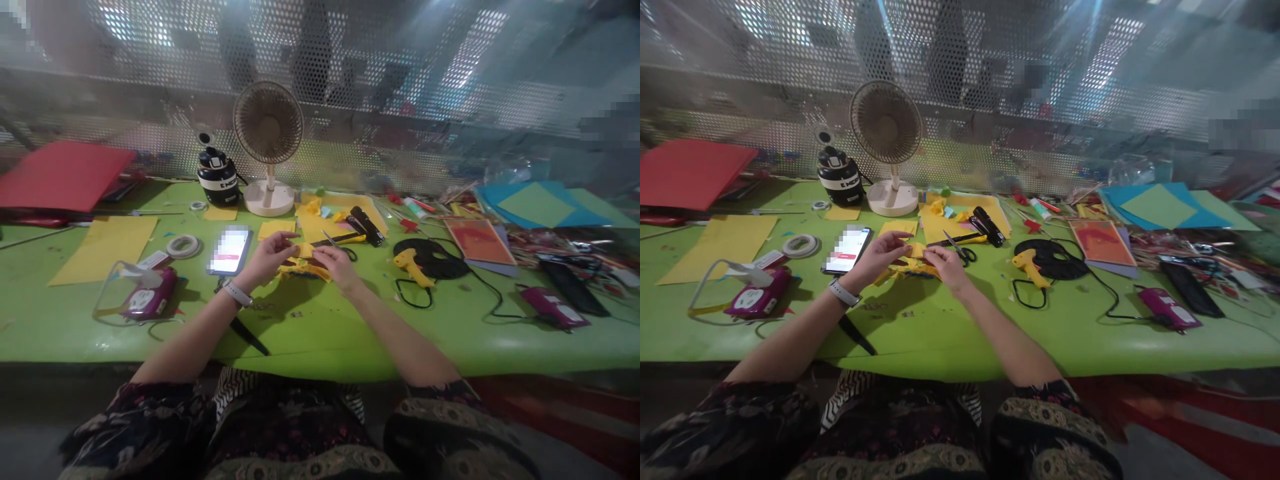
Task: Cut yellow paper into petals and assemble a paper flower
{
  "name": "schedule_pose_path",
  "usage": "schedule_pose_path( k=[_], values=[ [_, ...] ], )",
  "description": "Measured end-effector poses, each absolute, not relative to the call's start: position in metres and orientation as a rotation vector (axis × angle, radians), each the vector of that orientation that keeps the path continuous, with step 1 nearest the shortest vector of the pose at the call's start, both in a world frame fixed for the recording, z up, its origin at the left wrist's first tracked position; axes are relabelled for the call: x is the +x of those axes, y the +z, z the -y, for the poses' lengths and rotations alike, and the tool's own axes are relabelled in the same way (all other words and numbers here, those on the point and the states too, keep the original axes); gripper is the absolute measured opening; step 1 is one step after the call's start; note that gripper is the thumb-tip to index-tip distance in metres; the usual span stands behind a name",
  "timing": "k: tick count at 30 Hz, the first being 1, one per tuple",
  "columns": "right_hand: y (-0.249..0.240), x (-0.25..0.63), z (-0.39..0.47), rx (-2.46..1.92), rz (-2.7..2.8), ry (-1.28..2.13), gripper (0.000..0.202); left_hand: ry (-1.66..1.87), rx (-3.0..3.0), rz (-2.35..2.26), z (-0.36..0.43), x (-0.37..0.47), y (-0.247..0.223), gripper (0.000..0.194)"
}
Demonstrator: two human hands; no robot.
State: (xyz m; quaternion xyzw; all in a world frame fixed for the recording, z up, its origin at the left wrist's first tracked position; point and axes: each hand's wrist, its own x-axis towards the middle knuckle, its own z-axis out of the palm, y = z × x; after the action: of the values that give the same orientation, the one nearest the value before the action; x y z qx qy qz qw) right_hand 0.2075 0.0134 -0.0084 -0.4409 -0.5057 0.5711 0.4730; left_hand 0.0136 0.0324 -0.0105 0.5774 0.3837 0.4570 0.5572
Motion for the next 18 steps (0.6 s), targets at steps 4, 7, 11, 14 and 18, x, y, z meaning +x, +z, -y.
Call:
schedule_pose_path(
  k=[4,7,11,14,18],
  values=[
    [-0.006,0.2049,-0.0111,-1.062,1.185,1.473,0.017,1.062,1.297,-0.895,-0.0308,0.0143,-0.0079,0.044],
    [-0.0051,0.2048,-0.0094,-1.067,1.207,1.443,0.018,1.031,1.265,-0.905,-0.03,0.0155,-0.0076,0.046],
    [-0.0065,0.2055,-0.0087,-1.063,1.272,1.404,0.02,1.056,1.246,-0.919,-0.0305,0.0164,-0.0085,0.045],
    [-0.0079,0.2056,-0.0096,-1.063,1.293,1.388,0.022,1.043,1.269,-0.913,-0.0316,0.0158,-0.0094,0.044],
    [-0.0097,0.2069,-0.0113,-1.053,1.341,1.383,0.023,1.034,1.309,-0.904,-0.0323,0.0144,-0.0099,0.041]
  ],
)
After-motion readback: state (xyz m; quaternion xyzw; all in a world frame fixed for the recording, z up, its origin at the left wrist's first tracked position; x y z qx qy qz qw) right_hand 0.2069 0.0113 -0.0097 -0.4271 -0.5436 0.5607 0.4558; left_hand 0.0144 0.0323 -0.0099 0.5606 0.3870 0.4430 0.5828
